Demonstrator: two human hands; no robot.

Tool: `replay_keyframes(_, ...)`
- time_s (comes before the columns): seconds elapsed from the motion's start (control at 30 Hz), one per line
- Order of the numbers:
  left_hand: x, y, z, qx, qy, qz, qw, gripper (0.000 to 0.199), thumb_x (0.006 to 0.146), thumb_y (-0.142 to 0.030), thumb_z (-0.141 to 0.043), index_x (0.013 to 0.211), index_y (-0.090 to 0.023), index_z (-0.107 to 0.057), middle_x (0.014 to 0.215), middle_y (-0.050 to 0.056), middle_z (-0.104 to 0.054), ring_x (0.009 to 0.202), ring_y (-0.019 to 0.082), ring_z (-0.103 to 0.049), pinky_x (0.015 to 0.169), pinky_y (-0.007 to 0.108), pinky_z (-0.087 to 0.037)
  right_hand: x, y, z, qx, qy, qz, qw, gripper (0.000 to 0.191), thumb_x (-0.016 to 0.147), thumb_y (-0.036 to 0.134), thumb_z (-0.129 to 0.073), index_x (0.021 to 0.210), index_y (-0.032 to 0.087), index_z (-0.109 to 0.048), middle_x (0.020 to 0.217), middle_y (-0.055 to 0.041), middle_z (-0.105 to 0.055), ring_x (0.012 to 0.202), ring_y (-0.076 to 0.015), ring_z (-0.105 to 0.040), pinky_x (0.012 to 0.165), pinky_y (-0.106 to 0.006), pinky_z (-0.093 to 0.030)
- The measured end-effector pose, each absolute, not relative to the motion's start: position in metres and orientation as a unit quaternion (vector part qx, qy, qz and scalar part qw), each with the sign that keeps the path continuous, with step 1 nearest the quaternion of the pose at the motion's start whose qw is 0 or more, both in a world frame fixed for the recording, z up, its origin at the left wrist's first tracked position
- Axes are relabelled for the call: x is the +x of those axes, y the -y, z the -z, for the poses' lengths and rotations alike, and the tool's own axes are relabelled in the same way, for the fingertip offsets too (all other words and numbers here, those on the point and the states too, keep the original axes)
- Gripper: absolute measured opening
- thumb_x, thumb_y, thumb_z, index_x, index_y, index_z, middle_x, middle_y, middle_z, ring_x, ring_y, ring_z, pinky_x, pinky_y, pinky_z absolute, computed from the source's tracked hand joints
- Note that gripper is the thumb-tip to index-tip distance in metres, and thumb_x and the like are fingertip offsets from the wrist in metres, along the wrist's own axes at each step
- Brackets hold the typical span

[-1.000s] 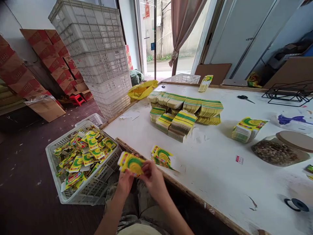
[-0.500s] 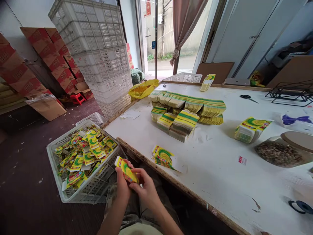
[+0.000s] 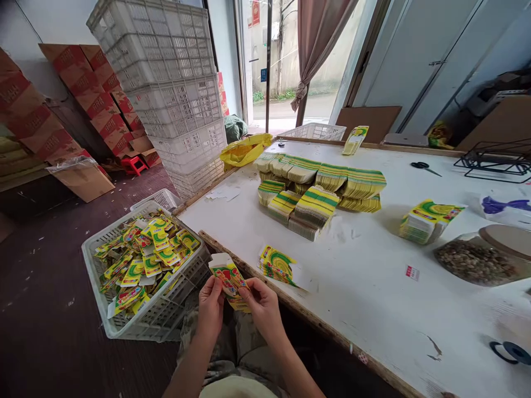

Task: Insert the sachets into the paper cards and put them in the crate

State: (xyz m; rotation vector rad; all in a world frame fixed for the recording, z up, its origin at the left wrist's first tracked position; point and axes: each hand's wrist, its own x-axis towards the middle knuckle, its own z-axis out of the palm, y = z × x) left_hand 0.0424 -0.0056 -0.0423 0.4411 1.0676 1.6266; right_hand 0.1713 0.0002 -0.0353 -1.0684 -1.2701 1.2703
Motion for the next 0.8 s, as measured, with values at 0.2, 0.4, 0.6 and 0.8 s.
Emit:
replay_keyframes(0.2, 0.019, 0.0, 0.034, 0.306, -0.486, -0.661, 0.483, 0.039, 0.069, -0.054, -0.074, 0.075, -0.017, -0.066, 0.077, 0.003, -0.07, 0.074, 0.016, -0.063, 0.072, 0.027, -0.051, 0.187, -0.005, 0.03, -0.42, 0.634, -0.47, 0.449, 0.03, 0.087, 0.047, -0.061, 0.083, 0.019, -0.069, 0.075, -0.0035, -0.066, 0.066, -0.0178, -0.058, 0.058, -0.026, -0.047)
replay_keyframes(0.4, -0.009, 0.007, 0.009, 0.413, -0.544, -0.62, 0.386, 0.039, 0.081, -0.047, -0.065, 0.109, -0.02, -0.062, 0.11, 0.01, -0.068, 0.105, 0.023, -0.063, 0.093, 0.036, -0.049, 0.2, -0.006, 0.031, -0.444, 0.752, -0.307, 0.379, 0.023, 0.095, 0.036, -0.051, 0.097, 0.025, -0.072, 0.084, -0.0057, -0.068, 0.077, -0.0221, -0.061, 0.068, -0.032, -0.048)
replay_keyframes(0.6, -0.005, 0.015, -0.002, 0.675, -0.515, -0.305, 0.432, 0.098, 0.045, -0.037, -0.09, 0.134, -0.025, -0.052, 0.137, 0.01, -0.055, 0.126, 0.034, -0.05, 0.109, 0.047, -0.037, 0.2, 0.001, 0.01, -0.337, 0.889, -0.166, 0.262, 0.018, 0.091, 0.022, -0.061, 0.102, 0.031, -0.072, 0.083, -0.0031, -0.069, 0.081, -0.0227, -0.059, 0.085, -0.041, -0.045)
replay_keyframes(0.8, 0.018, 0.024, 0.025, 0.652, -0.547, -0.308, 0.425, 0.06, 0.067, -0.031, -0.076, 0.121, -0.022, -0.052, 0.104, 0.004, -0.067, 0.09, 0.023, -0.062, 0.078, 0.031, -0.049, 0.206, 0.008, 0.03, -0.471, 0.753, -0.19, 0.418, 0.066, 0.089, 0.044, -0.062, 0.147, 0.029, -0.035, 0.144, -0.0126, -0.044, 0.136, -0.0338, -0.037, 0.11, -0.055, -0.031)
